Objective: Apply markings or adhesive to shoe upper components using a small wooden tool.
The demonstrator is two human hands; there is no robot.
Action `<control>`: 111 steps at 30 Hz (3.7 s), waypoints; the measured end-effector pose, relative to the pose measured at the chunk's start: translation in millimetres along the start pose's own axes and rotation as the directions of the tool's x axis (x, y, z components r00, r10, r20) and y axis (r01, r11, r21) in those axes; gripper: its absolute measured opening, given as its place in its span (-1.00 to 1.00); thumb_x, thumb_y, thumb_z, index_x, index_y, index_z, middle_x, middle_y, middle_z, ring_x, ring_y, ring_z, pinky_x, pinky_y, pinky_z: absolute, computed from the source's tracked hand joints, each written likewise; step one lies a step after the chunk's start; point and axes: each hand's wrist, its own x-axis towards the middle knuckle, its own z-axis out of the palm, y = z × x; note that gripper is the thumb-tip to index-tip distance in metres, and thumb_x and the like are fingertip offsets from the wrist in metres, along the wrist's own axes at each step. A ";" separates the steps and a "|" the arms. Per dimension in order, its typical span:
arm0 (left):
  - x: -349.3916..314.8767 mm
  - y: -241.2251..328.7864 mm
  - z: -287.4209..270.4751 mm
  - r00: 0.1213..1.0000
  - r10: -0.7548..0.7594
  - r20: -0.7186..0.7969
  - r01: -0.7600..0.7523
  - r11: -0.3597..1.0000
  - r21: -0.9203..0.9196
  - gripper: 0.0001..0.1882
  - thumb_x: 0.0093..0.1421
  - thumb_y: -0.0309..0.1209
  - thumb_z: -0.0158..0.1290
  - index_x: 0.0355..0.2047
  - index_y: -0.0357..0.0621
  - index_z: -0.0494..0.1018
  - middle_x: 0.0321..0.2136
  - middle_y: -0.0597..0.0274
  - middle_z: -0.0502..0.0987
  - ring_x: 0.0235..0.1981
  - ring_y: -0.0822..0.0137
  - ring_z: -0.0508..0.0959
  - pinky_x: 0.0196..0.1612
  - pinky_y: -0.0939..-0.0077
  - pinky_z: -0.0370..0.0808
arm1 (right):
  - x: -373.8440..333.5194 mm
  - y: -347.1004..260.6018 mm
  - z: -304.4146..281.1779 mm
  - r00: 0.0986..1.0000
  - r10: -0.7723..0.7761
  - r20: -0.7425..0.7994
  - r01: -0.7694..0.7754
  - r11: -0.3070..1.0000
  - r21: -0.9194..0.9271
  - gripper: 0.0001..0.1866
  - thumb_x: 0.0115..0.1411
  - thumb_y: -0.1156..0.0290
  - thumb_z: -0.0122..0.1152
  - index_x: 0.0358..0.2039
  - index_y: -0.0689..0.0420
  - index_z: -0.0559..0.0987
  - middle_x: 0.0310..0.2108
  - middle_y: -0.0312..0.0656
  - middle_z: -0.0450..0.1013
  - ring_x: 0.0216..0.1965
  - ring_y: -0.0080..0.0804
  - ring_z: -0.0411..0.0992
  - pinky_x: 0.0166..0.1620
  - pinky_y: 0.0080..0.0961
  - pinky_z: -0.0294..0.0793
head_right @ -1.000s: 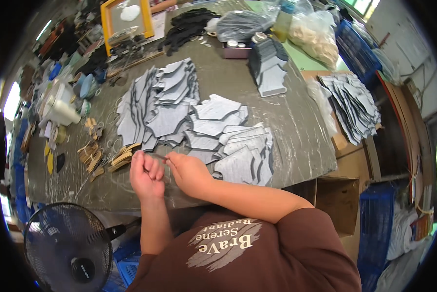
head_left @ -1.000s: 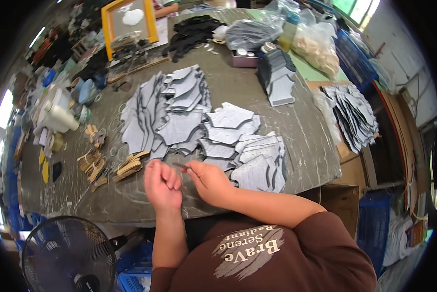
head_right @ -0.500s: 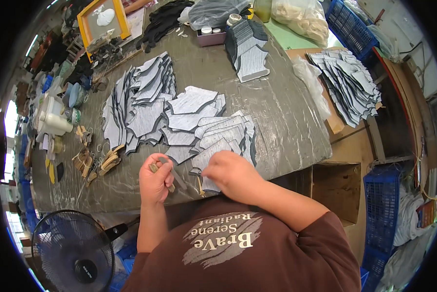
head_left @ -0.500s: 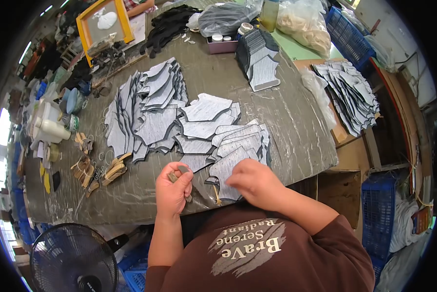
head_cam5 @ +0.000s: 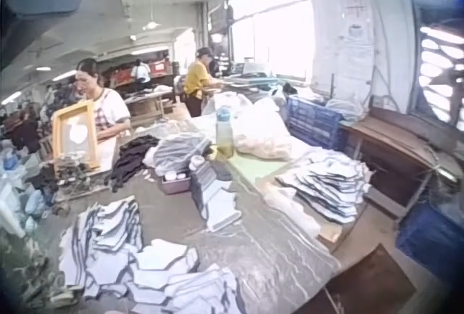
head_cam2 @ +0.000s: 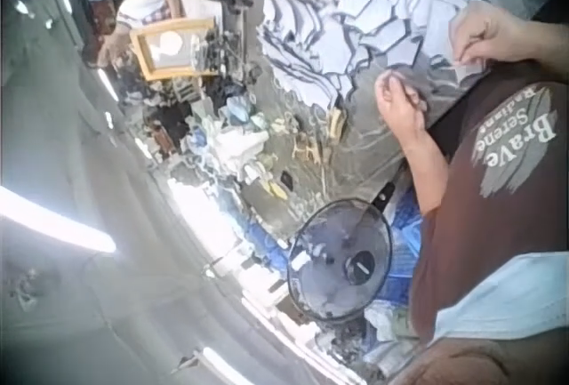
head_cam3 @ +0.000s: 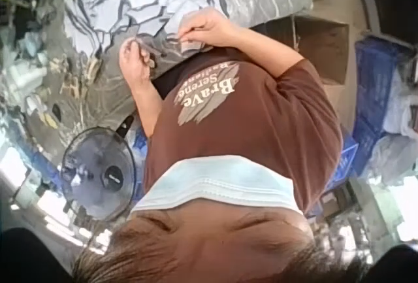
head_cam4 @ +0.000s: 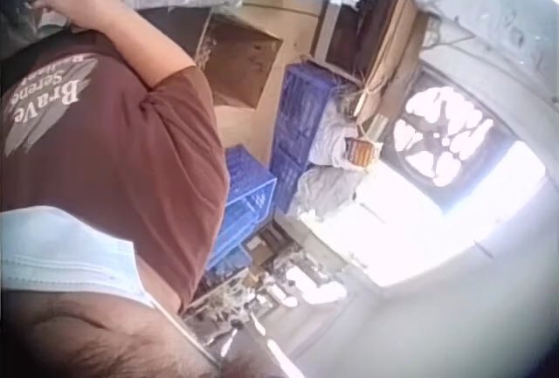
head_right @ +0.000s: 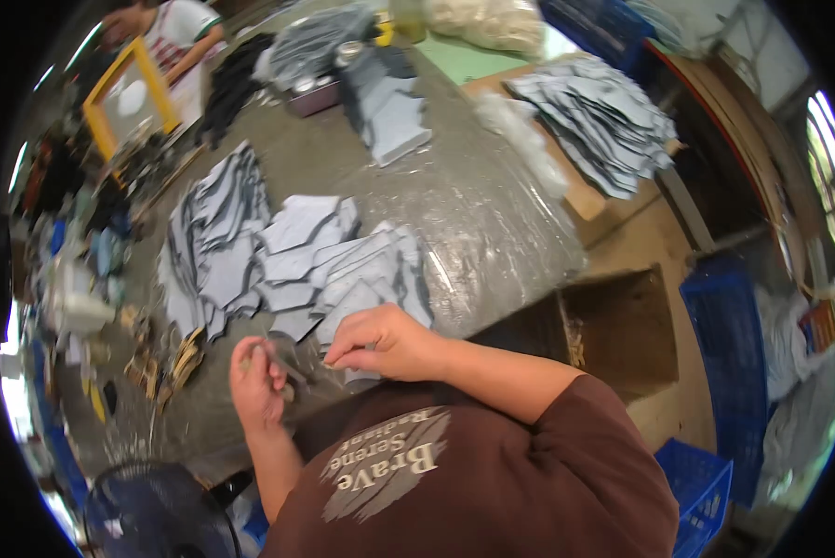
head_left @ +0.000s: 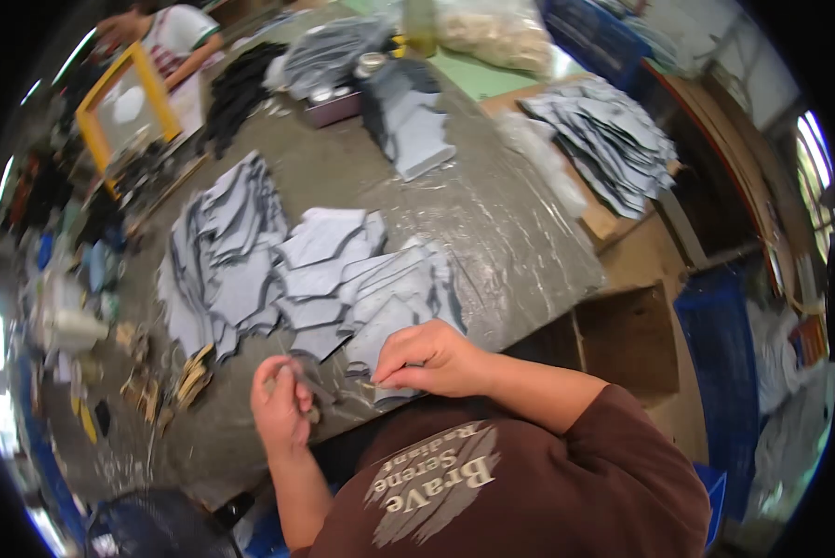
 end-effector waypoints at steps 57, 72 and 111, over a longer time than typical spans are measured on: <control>-1.1 7.1 52.3 0.685 0.225 0.693 -0.532 0.805 0.264 -0.86 0.07 -0.60 0.11 -0.33 -0.19 0.50 -0.42 0.25 0.45 -0.46 0.49 0.42 -0.45 0.66 0.36 | 0.9 23.4 11.4 0.738 0.607 0.296 -0.573 0.331 0.750 -0.99 0.14 0.55 0.10 -0.40 0.17 0.48 -0.48 -0.26 0.45 -0.48 -0.60 0.38 -0.36 -0.68 0.38; -4.0 -5.4 35.6 0.994 -0.040 0.097 0.002 0.932 0.362 -0.96 0.10 -0.57 0.10 -0.47 -0.30 0.49 -0.64 0.37 0.46 -0.67 0.63 0.40 -0.58 0.76 0.32 | -7.8 24.5 -27.4 0.980 -0.145 0.136 0.191 0.498 -0.846 -0.69 -0.09 0.32 0.31 -0.29 0.09 0.52 -0.32 -0.35 0.39 -0.45 -0.43 0.39 -0.44 -0.50 0.41; 8.0 -18.1 45.7 0.872 0.354 0.337 -0.488 0.583 0.649 -0.90 -0.02 -0.62 0.12 -0.52 -0.29 0.40 -0.44 0.05 0.48 -0.44 0.17 0.49 -0.32 0.44 0.42 | -12.9 21.3 -17.1 0.995 -0.077 -0.071 -0.020 0.525 -0.851 -0.70 -0.06 0.35 0.29 -0.28 0.07 0.49 -0.13 -0.27 0.41 -0.47 -0.42 0.42 -0.44 -0.48 0.41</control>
